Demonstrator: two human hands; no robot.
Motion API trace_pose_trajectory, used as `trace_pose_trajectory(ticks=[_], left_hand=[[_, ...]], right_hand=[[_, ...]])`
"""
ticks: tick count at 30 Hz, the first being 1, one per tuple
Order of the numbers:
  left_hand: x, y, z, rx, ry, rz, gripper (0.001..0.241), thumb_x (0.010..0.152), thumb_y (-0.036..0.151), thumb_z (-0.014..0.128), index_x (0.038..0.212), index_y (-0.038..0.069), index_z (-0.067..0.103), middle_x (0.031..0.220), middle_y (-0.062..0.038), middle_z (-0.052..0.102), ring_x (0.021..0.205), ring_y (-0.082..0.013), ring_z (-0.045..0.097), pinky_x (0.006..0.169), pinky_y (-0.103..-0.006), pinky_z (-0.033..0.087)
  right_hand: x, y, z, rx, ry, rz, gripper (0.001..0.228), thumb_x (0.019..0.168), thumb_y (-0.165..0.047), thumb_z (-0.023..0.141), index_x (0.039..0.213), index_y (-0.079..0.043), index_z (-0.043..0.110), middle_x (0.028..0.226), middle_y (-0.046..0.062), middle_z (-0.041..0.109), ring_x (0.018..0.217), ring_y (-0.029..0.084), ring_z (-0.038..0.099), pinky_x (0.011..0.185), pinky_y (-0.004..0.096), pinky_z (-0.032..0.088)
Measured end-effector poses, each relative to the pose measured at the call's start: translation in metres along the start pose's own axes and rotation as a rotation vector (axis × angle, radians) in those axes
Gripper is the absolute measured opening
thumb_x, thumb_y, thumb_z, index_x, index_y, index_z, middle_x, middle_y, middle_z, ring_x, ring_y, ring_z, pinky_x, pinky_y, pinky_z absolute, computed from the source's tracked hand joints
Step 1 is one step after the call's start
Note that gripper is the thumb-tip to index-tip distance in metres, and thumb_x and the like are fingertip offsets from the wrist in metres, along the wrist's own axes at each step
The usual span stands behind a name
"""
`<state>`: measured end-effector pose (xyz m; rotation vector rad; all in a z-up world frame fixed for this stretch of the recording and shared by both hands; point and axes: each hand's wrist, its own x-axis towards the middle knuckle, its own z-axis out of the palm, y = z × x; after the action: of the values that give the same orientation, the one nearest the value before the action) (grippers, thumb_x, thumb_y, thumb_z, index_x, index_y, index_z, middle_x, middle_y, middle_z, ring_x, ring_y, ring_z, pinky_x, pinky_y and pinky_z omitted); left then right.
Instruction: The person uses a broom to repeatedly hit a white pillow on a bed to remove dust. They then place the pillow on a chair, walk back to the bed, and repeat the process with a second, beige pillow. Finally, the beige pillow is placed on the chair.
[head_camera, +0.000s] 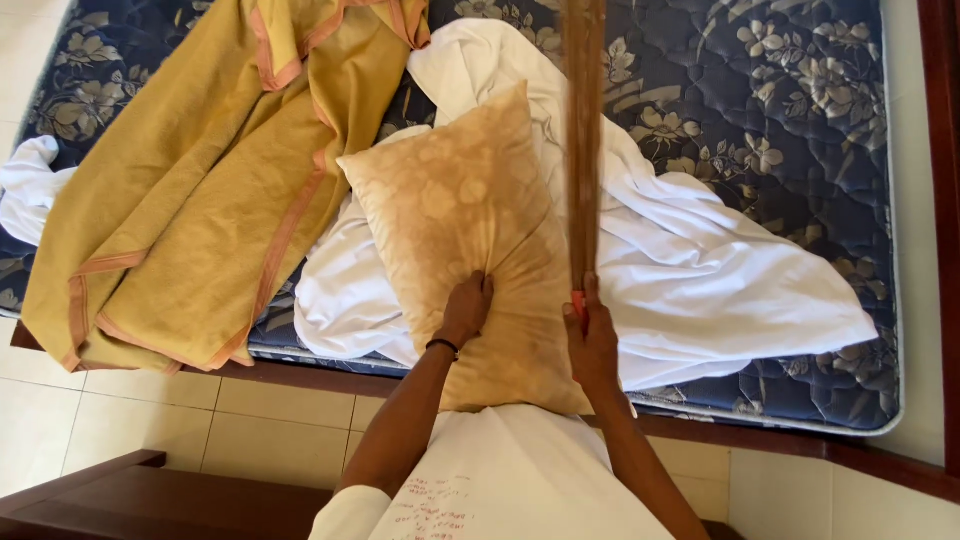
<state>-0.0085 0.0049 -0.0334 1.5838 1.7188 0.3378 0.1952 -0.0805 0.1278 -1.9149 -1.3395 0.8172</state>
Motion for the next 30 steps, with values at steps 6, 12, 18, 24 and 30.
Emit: trace_pose_trajectory(ticks=[6, 12, 18, 24, 30], left_hand=[[0.000, 0.008, 0.006, 0.008, 0.010, -0.024, 0.045, 0.107, 0.043, 0.037, 0.111, 0.005, 0.061, 0.090, -0.033, 0.071, 0.093, -0.0535, 0.070, 0.081, -0.0623, 0.056], [-0.002, 0.000, -0.001, 0.010, 0.006, -0.011, 0.045, 0.106, 0.043, 0.038, 0.112, 0.005, 0.062, 0.094, -0.032, 0.072, 0.095, -0.0529, 0.070, 0.082, -0.0627, 0.056], [-0.006, 0.011, 0.000, 0.008, 0.061, 0.001, 0.046, 0.106, 0.044, 0.039, 0.109, 0.005, 0.063, 0.091, -0.030, 0.072, 0.094, -0.0526, 0.070, 0.081, -0.0617, 0.056], [-0.006, 0.004, -0.007, -0.003, -0.005, -0.001, 0.048, 0.107, 0.046, 0.039, 0.113, 0.005, 0.063, 0.095, -0.029, 0.072, 0.097, -0.0516, 0.070, 0.083, -0.0612, 0.056], [-0.012, 0.019, -0.012, -0.042, -0.016, -0.016, 0.046, 0.107, 0.045, 0.039, 0.110, 0.005, 0.061, 0.096, -0.031, 0.072, 0.099, -0.0520, 0.069, 0.084, -0.0607, 0.056]], right_hand=[[0.005, 0.076, 0.043, -0.145, -0.254, 0.271, 0.062, 0.105, -0.061, 0.027, 0.159, -0.031, 0.034, 0.113, 0.039, 0.065, 0.112, 0.061, 0.060, 0.098, 0.066, 0.046], [0.004, 0.003, -0.009, -0.005, -0.112, 0.141, 0.064, 0.103, -0.050, 0.049, 0.162, -0.035, 0.030, 0.142, 0.026, 0.055, 0.127, 0.048, 0.056, 0.109, 0.056, 0.044], [-0.001, 0.062, 0.039, -0.182, -0.352, 0.297, 0.064, 0.104, -0.057, 0.037, 0.161, -0.029, 0.031, 0.118, 0.033, 0.066, 0.117, 0.055, 0.061, 0.099, 0.061, 0.049], [-0.010, -0.019, -0.012, 0.016, -0.076, 0.108, 0.064, 0.105, -0.046, 0.046, 0.163, -0.026, 0.028, 0.132, 0.031, 0.058, 0.126, 0.051, 0.055, 0.109, 0.056, 0.043], [-0.013, 0.078, 0.044, -0.173, -0.248, 0.233, 0.064, 0.101, -0.055, 0.048, 0.159, -0.030, 0.037, 0.114, 0.028, 0.066, 0.116, 0.051, 0.062, 0.104, 0.058, 0.048]])
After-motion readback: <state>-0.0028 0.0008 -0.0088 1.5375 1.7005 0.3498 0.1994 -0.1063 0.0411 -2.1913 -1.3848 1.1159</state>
